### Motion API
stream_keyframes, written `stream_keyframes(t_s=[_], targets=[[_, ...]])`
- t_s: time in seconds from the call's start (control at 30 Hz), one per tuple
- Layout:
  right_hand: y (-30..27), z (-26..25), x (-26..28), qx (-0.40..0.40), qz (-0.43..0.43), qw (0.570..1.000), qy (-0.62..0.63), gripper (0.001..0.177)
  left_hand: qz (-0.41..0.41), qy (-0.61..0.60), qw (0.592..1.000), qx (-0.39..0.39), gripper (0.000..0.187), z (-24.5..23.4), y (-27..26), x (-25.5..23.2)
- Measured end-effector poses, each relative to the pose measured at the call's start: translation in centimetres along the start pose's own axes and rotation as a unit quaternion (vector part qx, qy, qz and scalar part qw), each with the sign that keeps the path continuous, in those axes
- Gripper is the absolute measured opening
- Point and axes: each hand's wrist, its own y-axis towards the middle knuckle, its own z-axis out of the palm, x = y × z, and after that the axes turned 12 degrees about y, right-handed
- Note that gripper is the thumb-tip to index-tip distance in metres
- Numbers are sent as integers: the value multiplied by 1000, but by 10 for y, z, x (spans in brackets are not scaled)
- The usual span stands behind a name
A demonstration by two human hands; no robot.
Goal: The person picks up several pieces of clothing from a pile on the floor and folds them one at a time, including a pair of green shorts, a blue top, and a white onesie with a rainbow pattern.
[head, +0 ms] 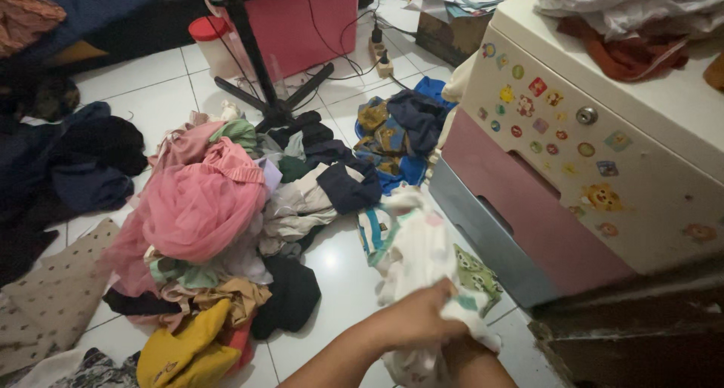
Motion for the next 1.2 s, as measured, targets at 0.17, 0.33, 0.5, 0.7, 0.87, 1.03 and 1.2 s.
stream_keyframes(t_s=[0.17,0.33,0.5,0.7,0.87,1.03,1.2], targets=[[28,10,21,5,-56,998,14,33,146,65,963,218,62,17,8,20],[28,-5,12,12,-22,1000,-13,33,110,113,980,125,55,-17,20,47],[9,-22,-5,18,55,997,-46,34,-9,-377,919,-115,32,-82,29,95],[5,-10,17,3,72,996,-59,35,-204,-465,860,-58,60,-91,15,162],[-3,22,52,57,-22,976,207,38,78,-128,974,168,56,-45,18,168],[-15,41,68,-65,38,987,142,59,-31,-335,942,-18,42,-65,16,126],[-18,26,65,-56,98,992,47,61,-6,-514,852,-104,34,-71,20,113]])
